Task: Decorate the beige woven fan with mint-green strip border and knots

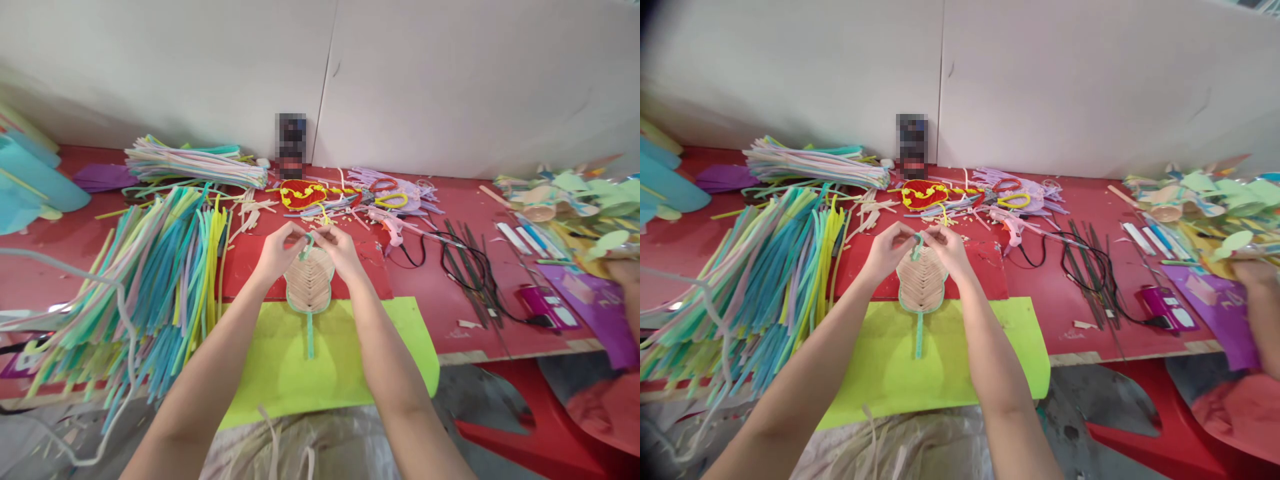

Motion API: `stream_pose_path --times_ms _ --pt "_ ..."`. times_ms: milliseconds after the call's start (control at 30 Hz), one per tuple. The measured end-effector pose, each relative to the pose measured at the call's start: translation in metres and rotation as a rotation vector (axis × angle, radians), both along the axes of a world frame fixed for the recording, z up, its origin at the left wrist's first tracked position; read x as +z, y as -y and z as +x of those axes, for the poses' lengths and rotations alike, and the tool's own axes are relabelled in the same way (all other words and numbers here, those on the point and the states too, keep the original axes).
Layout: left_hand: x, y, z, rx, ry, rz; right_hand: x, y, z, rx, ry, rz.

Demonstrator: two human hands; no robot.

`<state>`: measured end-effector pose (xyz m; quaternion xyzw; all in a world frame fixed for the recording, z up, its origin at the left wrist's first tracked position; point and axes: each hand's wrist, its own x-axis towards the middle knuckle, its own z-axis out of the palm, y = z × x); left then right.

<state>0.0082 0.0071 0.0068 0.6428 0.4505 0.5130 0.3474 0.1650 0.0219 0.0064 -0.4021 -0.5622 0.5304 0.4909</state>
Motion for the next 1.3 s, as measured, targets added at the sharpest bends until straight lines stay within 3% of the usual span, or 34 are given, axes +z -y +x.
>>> stream_pose_path --times_ms 300,567,967,1300 --pt "0.002 0.001 0.0 -0.008 0.042 -0.045 -0.006 -0.002 -0.001 0.014 0.01 0.008" --pt "-0.003 -0.001 0.001 0.007 0.125 -0.129 0.0 0.002 -0.005 -0.012 0.031 0.057" --pt "0.006 0.004 -0.005 -0.047 -0.138 -0.036 0.0 -0.001 0.002 -0.011 0.055 -0.033" --pt "0.006 0.002 -0.004 -0.09 -0.16 0.013 0.002 0.001 0.002 0.02 -0.042 -0.097"
